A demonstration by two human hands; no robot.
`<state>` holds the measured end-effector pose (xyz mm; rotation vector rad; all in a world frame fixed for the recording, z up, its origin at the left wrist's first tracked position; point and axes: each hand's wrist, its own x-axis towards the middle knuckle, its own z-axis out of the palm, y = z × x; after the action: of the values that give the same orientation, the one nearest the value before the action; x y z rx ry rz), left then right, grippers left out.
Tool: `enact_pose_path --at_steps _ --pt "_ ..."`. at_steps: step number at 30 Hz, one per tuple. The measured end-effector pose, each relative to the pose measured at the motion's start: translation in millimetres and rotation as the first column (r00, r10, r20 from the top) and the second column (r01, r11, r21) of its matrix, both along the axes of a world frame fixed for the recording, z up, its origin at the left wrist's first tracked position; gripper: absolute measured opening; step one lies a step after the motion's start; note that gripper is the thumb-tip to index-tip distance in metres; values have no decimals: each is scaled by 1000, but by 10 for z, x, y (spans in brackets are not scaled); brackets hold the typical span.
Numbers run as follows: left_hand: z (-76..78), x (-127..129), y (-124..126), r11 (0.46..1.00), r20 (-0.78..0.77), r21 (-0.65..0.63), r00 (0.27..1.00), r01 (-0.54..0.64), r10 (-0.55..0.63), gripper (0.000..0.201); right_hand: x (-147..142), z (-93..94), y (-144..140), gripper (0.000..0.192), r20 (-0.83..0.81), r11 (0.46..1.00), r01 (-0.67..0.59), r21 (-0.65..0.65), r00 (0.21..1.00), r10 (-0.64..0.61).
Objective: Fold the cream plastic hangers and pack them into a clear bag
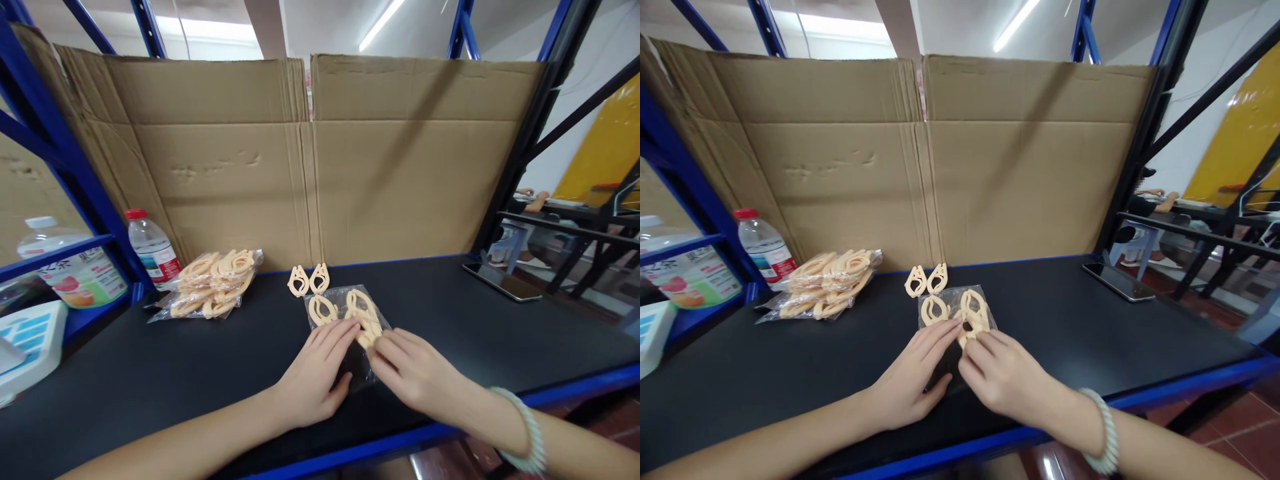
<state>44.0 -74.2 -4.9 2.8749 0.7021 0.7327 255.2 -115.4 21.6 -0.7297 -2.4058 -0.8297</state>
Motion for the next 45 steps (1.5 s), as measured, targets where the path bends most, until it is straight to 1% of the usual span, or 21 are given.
enact_pose_path --at_steps 2,4,6,8,10,12,13,14,16,18,20,21,24,27,31,34,37,40,42,44,45 --pt "1 2 -3 1000 -2 -7 1000 -6 6 73 -47 -108 230 20 51 994 104 22 993 -105" --pt "1 2 -2 1000 -7 -20 1000 -5 5 70 -64 -186 362 15 91 982 188 35 977 -190" --pt "2 1 4 1000 -14 -29 1000 4 -5 67 -59 -212 377 14 109 967 249 55 961 -254" --pt "10 2 10 999 -32 -37 999 16 -17 63 -36 -167 317 14 97 961 276 38 956 -278" --pt "23 3 14 998 -57 -49 998 30 -33 58 -1 -51 275 15 34 963 255 -84 967 -253" --pt "36 6 15 997 -80 -62 996 37 -42 53 37 104 351 20 -79 950 202 -239 971 -226" --pt "41 7 16 997 -88 -68 995 37 -43 52 51 180 451 22 -133 940 184 -286 964 -229" --pt "43 9 15 997 -93 -75 995 34 -41 51 58 244 595 22 -164 941 176 -290 959 -230" --pt "43 10 15 996 -96 -84 994 33 -41 49 44 317 980 20 -127 947 153 -282 973 -195" --pt "40 8 12 995 -92 -88 995 40 -48 47 -14 304 1421 39 -1 926 126 -355 991 -135" --pt "39 2 7 995 -88 -86 995 46 -54 45 -109 227 1818 55 119 885 107 -453 991 -59" --pt "40 -3 4 995 -88 -86 994 49 -57 44 -166 178 1979 60 150 878 101 -469 988 -33" --pt "45 -17 0 995 -100 -89 993 55 -64 43 -336 44 2288 66 210 871 101 -481 978 3" --pt "49 -22 7 994 -117 -92 991 59 -70 43 -443 -21 2397 59 252 870 126 -477 968 -2" --pt "55 -19 20 994 -127 -92 989 62 -73 43 -386 3 2391 36 282 867 179 -466 958 -47" --pt "58 -20 18 994 -107 -90 991 64 -74 45 -190 88 2307 28 270 859 208 -468 959 -85" --pt "55 -21 11 994 -86 -86 994 64 -71 48 80 205 2121 26 190 868 213 -448 972 -140" --pt "42 -22 6 995 -81 -82 994 62 -69 52 366 307 1770 26 62 891 215 -399 976 -208" --pt "30 -23 5 995 -70 -74 995 61 -66 55 533 346 1409 25 -42 914 197 -355 973 -226" --pt "18 -24 4 997 -51 -58 997 58 -61 59 651 355 952 17 -300 967 56 -248 945 -132" --pt "12 -25 4 997 -41 -49 997 57 -59 62 686 347 701 13 -385 981 30 -194 917 -104"
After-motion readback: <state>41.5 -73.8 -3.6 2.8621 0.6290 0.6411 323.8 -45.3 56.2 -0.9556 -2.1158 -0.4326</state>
